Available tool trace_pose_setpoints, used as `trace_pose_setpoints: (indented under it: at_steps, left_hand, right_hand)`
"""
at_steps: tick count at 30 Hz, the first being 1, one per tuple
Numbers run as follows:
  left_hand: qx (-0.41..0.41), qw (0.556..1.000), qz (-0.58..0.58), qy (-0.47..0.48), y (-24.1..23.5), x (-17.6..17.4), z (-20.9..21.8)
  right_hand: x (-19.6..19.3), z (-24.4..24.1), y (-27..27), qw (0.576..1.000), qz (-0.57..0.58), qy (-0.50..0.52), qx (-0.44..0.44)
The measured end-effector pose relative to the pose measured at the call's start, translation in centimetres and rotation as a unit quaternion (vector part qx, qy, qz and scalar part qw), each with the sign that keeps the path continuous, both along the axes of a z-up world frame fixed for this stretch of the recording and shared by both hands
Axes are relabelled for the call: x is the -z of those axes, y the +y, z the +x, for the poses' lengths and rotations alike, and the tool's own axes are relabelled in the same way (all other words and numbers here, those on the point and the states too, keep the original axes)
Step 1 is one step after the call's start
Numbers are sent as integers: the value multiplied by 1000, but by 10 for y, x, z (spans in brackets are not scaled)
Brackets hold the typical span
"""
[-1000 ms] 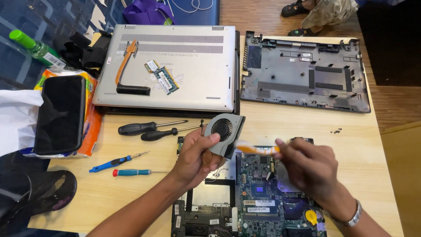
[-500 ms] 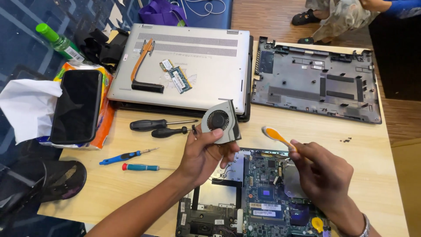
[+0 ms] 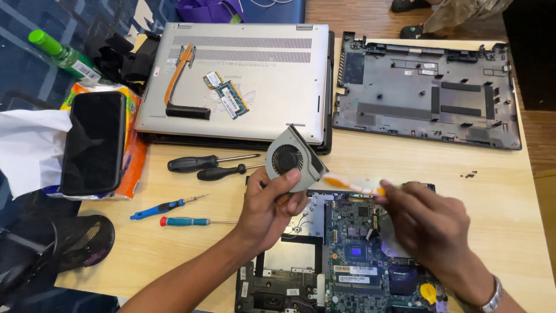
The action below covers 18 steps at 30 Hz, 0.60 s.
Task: The person uses a toothbrush to clean a laptop cooling fan, scrubbing the blades and housing. After cleaning, the person places the fan back onto the laptop motherboard.
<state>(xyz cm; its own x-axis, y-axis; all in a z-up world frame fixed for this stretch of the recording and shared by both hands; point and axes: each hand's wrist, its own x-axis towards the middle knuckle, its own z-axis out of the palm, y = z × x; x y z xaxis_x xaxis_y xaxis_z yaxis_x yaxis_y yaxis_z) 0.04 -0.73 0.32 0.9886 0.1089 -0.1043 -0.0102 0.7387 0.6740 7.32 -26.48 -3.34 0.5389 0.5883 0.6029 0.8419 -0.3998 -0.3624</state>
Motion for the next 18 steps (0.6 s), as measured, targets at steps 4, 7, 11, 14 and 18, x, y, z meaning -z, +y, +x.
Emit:
trace_pose_setpoints:
  at_steps: [4, 7, 11, 14, 18]
  left_hand:
    - [-1, 1000, 9, 7, 2, 1, 0]
    - [10, 1000, 4, 2, 0, 2, -2]
    - [14, 1000, 24, 7, 1, 6, -2]
    - [-8, 998, 65, 1, 0, 8, 0]
    - [-42, 957, 286, 6, -2, 6, -2]
  right_hand:
    - [-10, 3, -1, 998, 34, -36, 48]
    - [0, 0, 3, 993, 53, -42, -94]
    - [-15, 0, 6, 999, 22, 28, 5]
    - [-25, 1, 8, 997, 48, 29, 51]
    - [-17, -10, 9, 997, 33, 20, -67]
